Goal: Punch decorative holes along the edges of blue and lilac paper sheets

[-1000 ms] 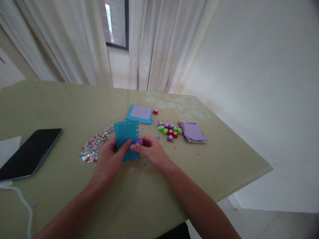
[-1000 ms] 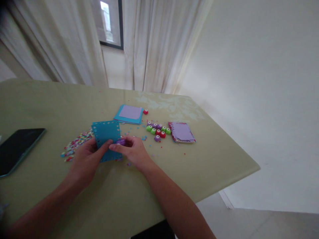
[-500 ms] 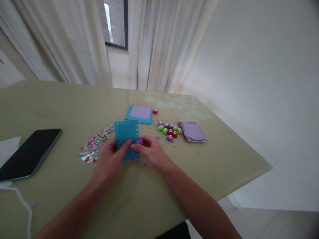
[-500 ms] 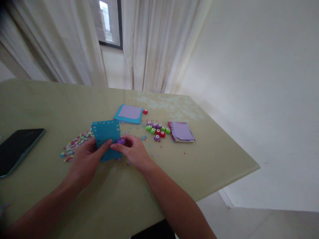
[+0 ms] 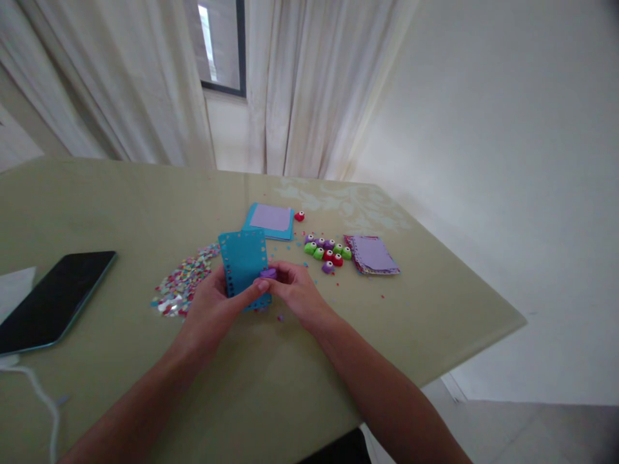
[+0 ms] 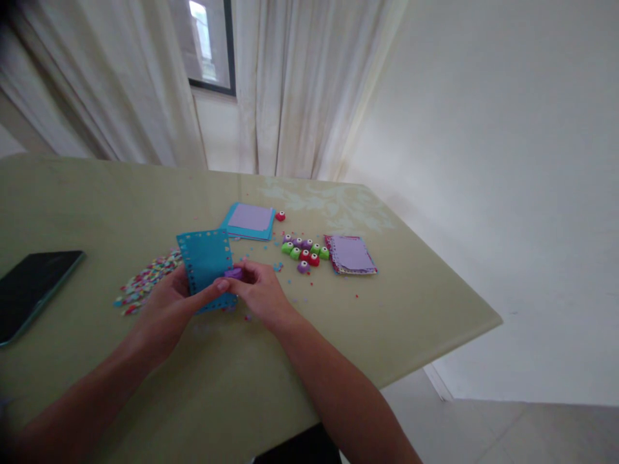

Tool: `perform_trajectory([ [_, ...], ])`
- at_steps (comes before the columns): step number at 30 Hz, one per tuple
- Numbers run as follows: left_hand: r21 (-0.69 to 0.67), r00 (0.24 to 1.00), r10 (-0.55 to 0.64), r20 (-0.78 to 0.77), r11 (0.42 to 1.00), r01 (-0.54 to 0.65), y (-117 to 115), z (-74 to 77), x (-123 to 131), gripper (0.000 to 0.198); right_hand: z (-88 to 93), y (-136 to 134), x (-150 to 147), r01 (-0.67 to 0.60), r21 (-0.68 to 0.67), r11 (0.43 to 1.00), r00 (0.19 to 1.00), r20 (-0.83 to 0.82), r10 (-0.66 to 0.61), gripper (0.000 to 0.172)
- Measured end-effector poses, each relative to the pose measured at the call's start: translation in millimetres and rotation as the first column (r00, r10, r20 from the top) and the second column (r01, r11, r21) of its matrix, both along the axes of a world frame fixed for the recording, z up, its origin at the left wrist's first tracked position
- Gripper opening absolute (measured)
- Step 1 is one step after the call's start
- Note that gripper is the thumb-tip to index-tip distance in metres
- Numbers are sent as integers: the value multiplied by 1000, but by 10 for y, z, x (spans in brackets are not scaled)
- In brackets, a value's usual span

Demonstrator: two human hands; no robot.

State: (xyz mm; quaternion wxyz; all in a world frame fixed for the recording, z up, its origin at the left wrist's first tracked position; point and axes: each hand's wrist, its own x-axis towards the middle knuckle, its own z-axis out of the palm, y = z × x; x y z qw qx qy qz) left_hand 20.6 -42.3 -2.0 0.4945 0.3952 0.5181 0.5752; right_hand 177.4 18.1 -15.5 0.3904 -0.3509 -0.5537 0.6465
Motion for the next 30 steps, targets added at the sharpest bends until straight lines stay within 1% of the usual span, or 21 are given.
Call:
perform_trajectory([
  [3,-16,1000,2,3,1000,-2,-6,9,9,72,-8,0,12,6,16,1000,999,32,-6,31],
  [7,-29,1000,12,-27,999,-13,5,25,-1,72,-19,-1,16,2,13,1000,999,43,-2,34],
  [11,-34,999,5,-46,999,-7,16,24,-33,73,28,-12,2,35,-24,999,999,18,-34,38],
  [14,-75,1000,6,4,997,-6,15,-4,-48,67,91,-15,14,21,-80,997,1000,-11,-22,43],
  [16,-74,998,42,41,997,-38,19,-32,-53,65,123,-3,40,6,-104,995,999,-37,-10,46],
  [18,-61,992,120,33,991,-118,27,-50,-62,63,139,26,81,53,-90,995,997,-59,-59,47],
  [20,-61,981,195,12,979,-194,35,-49,-74,63,144,72,142,144,-19,989,989,-33,-144,43],
  [21,-69,976,220,6,973,-219,38,-43,-81,62,144,100,180,184,47,982,983,21,-185,39],
  [23,-80,970,244,-6,967,-244,41,-32,-94,61,142,160,271,222,244,944,940,202,-273,33],
  [24,-83,968,251,-14,964,-251,42,-31,-99,60,139,189,318,212,351,912,897,302,-324,33],
  [26,-90,968,251,-25,963,-252,44,-46,-107,58,123,235,404,154,512,845,788,452,-417,42],
  [27,-91,969,246,-20,965,-247,45,-60,-109,56,109,250,436,119,555,823,743,500,-445,47],
  [28,-91,971,237,-9,967,-237,47,-77,-111,54,92,259,457,83,574,814,707,542,-454,50],
  [30,-86,977,213,20,974,-211,51,-108,-115,51,50,260,466,12,571,821,651,618,-439,46],
])
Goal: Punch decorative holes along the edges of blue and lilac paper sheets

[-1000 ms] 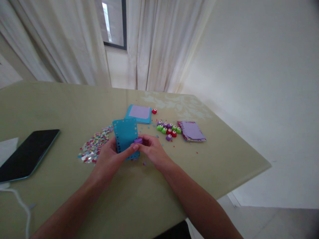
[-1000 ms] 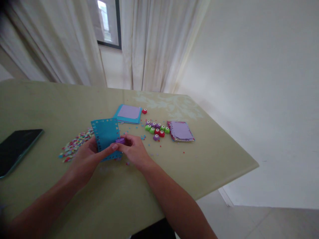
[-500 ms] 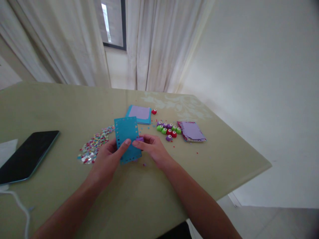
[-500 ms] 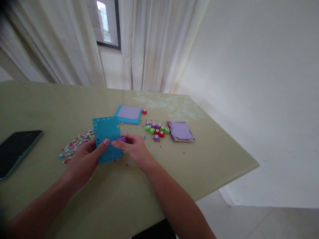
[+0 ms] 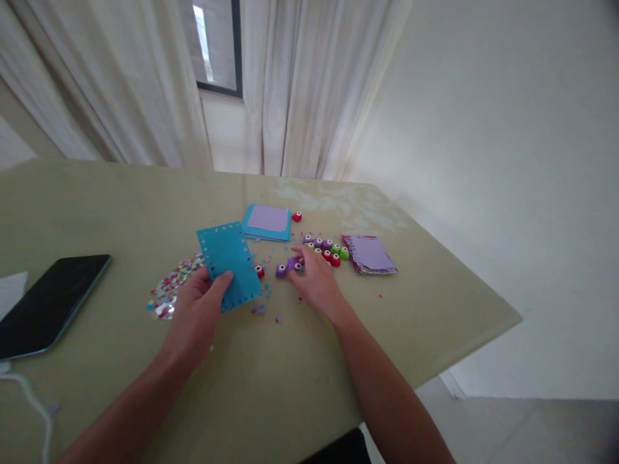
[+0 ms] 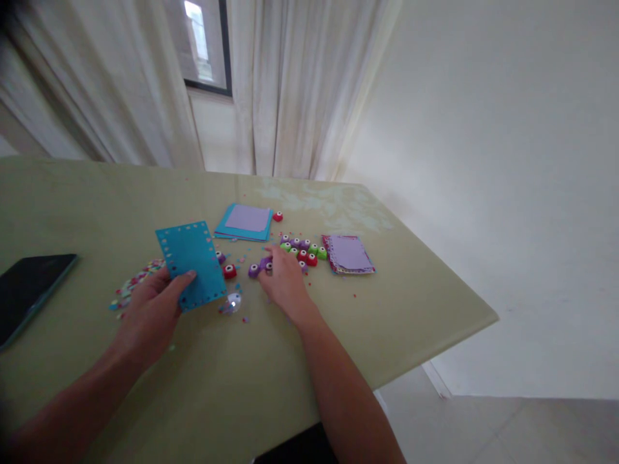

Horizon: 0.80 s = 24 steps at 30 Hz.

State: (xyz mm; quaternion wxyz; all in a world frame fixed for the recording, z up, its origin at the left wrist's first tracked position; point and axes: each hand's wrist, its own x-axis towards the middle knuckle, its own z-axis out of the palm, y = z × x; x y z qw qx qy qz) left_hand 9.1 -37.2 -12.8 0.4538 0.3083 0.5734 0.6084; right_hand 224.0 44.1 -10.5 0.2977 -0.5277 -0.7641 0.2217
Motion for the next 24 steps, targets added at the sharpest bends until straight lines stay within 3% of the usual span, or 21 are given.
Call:
perform_trajectory([
  [4,38,999,-42,9,998,42,6,-12,1,50,-57,-6,-47,-45,-22,999,993,110,47,29],
  [7,50,999,-40,-16,998,41,6,16,12,52,-14,48,-3,-62,25,998,996,71,60,34],
  [10,54,998,-35,-47,998,37,1,37,22,55,99,138,189,61,93,994,993,90,-69,29],
  [13,55,997,-39,-69,998,43,-5,40,23,54,191,196,441,188,81,979,938,280,-204,15],
  [19,64,995,-53,-80,996,59,-3,40,30,53,152,191,624,103,3,995,881,463,-92,24],
  [24,74,995,-63,-79,995,69,-14,62,40,57,162,201,578,95,2,995,907,411,-88,14],
])
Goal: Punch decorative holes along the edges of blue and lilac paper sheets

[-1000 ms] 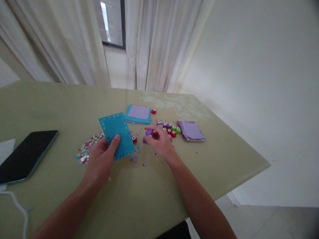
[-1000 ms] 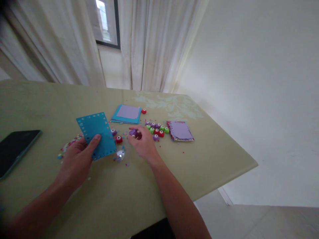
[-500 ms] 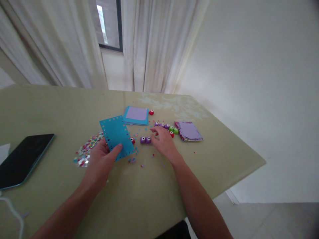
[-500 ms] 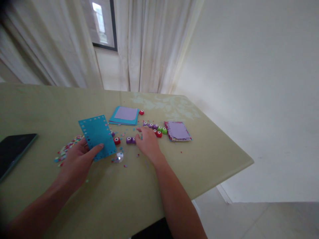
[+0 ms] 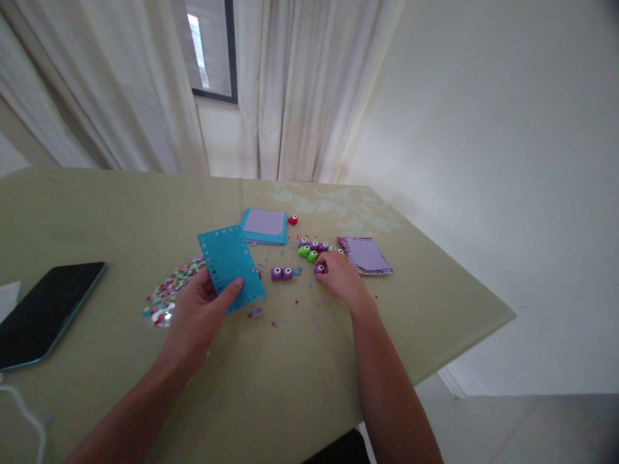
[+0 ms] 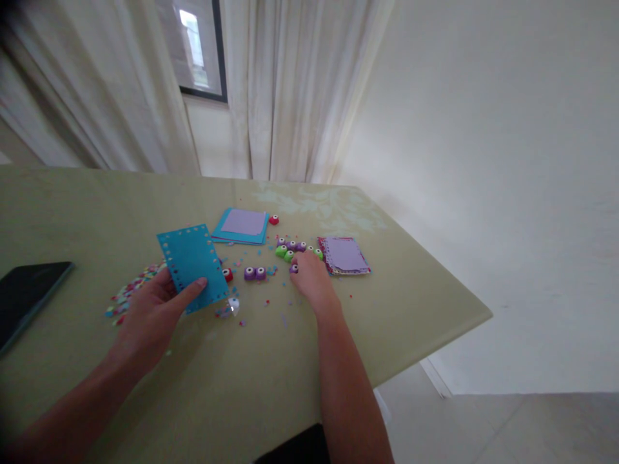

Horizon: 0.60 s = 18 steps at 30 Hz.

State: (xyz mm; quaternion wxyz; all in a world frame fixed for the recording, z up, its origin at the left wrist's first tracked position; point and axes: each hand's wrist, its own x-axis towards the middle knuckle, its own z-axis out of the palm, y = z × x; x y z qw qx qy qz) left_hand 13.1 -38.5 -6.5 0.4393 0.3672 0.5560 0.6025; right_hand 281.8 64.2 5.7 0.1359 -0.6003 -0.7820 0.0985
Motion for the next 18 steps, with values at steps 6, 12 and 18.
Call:
perform_trajectory([
  [6,31,999,-18,-39,999,19,-16,1,2,59,96,-122,-288,-127,-76,989,738,-673,43,28],
  [12,65,997,-40,-61,997,44,-28,5,20,59,67,-332,-661,-364,-159,917,509,-859,53,44],
  [18,79,996,-73,-55,994,77,-51,35,29,61,29,-380,-746,-341,-137,930,569,-817,88,54],
])
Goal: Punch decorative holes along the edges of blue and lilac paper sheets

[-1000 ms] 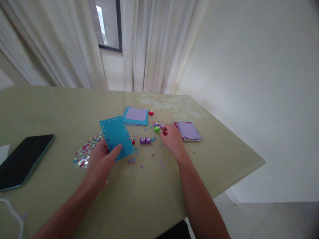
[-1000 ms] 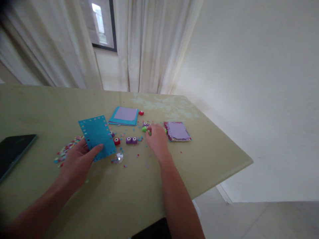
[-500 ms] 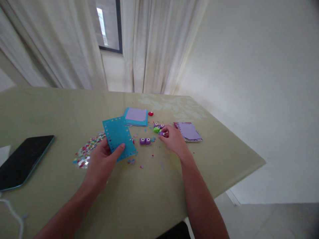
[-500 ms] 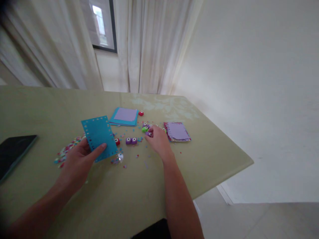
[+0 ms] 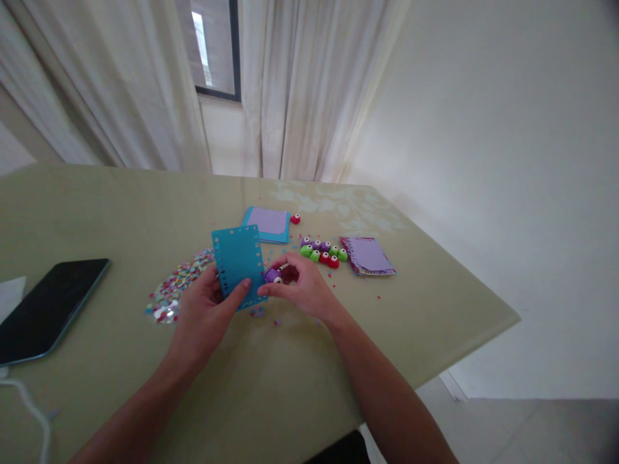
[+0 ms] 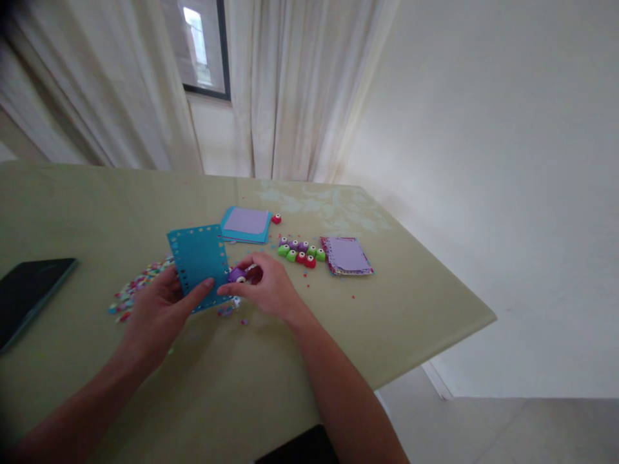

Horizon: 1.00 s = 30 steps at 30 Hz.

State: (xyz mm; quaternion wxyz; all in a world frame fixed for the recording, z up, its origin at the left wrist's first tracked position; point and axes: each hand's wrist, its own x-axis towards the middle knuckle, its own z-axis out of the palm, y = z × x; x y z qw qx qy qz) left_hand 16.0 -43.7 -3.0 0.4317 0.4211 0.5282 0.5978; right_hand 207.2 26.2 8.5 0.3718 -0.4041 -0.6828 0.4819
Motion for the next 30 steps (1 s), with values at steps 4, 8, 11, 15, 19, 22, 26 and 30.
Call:
perform_trajectory([
  [4,-5,1000,13,11,1000,-13,-1,16,6,61,47,-6,7,22,21,1000,999,38,-23,54],
  [8,-2,1000,11,-24,1000,-11,7,11,3,59,51,-13,2,12,19,1000,999,41,-12,56],
  [11,8,999,12,-53,1000,-11,18,0,-1,58,20,-15,-12,-11,31,999,999,49,10,55],
  [15,15,997,9,-80,1000,-8,32,-27,-12,58,8,-13,-19,-12,33,999,998,64,10,53],
  [19,29,992,13,-126,1000,-9,30,-63,-26,55,30,-25,-20,-59,21,998,993,101,57,51],
  [22,36,991,14,-133,999,-10,29,-69,-24,54,43,-43,-31,-91,11,996,987,135,88,52],
  [26,32,994,-7,-107,999,11,38,-50,-1,56,38,-51,-47,-91,-65,994,989,114,98,53],
  [30,15,993,4,-114,1000,-2,28,-25,19,54,7,-39,-53,-99,-155,983,994,37,106,51],
])
